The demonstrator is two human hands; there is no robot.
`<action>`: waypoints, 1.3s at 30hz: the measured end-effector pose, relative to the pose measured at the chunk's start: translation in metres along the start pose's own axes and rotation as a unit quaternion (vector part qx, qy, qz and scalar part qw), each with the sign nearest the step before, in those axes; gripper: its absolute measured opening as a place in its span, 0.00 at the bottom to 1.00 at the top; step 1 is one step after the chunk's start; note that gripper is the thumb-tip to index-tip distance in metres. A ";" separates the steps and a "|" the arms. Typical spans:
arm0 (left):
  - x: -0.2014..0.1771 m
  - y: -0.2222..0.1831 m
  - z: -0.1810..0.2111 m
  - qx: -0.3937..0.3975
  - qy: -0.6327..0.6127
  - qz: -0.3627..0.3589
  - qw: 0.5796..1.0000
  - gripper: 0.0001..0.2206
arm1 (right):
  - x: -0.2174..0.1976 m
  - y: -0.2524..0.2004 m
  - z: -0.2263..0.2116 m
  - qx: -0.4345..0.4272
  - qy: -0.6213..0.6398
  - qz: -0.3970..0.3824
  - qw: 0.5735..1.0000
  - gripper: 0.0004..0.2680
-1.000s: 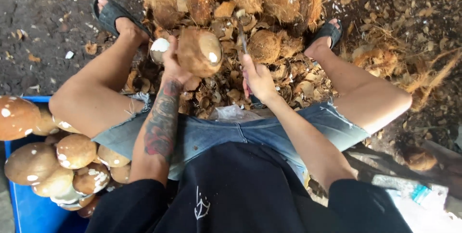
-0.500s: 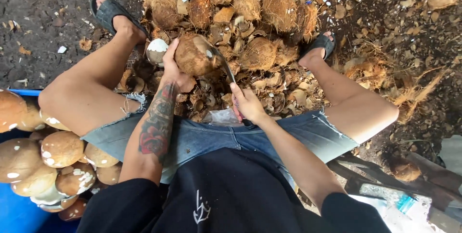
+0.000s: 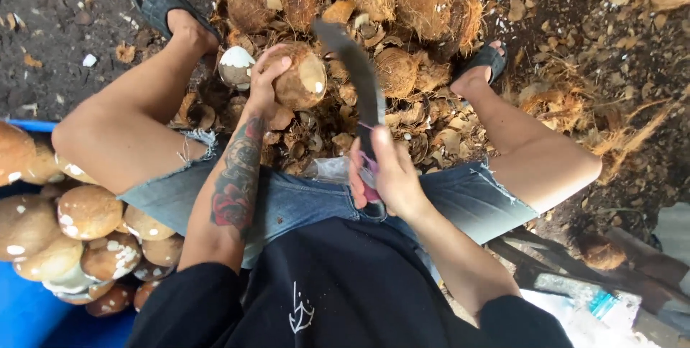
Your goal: Peeling the outer husk of coconuts using a machete and placing them in a blue bin.
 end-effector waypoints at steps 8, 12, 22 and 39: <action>0.025 -0.017 -0.010 -0.229 -0.259 0.001 0.938 0.48 | -0.069 0.033 0.046 -0.373 -0.198 -0.109 0.900 0.24; 0.027 -0.005 -0.004 -0.179 -0.427 -0.042 0.885 0.40 | -0.094 0.039 0.098 0.316 -0.343 0.142 0.873 0.30; 0.006 0.006 -0.015 -0.176 -0.286 -0.013 0.942 0.48 | -0.012 0.022 -0.037 -0.292 -0.154 -0.131 0.935 0.07; 0.029 0.012 -0.022 -0.208 -0.281 -0.044 0.936 0.41 | -0.062 0.030 0.104 0.191 0.167 0.056 0.966 0.03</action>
Point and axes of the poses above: each hand's wrist, its own y-axis towards the middle knuckle, its own x-axis out of the palm, z = x × y, the point moved 7 cm from there along y, towards the middle knuckle, and after that the axes turned 15 degrees about y, right-handed, at the moved point
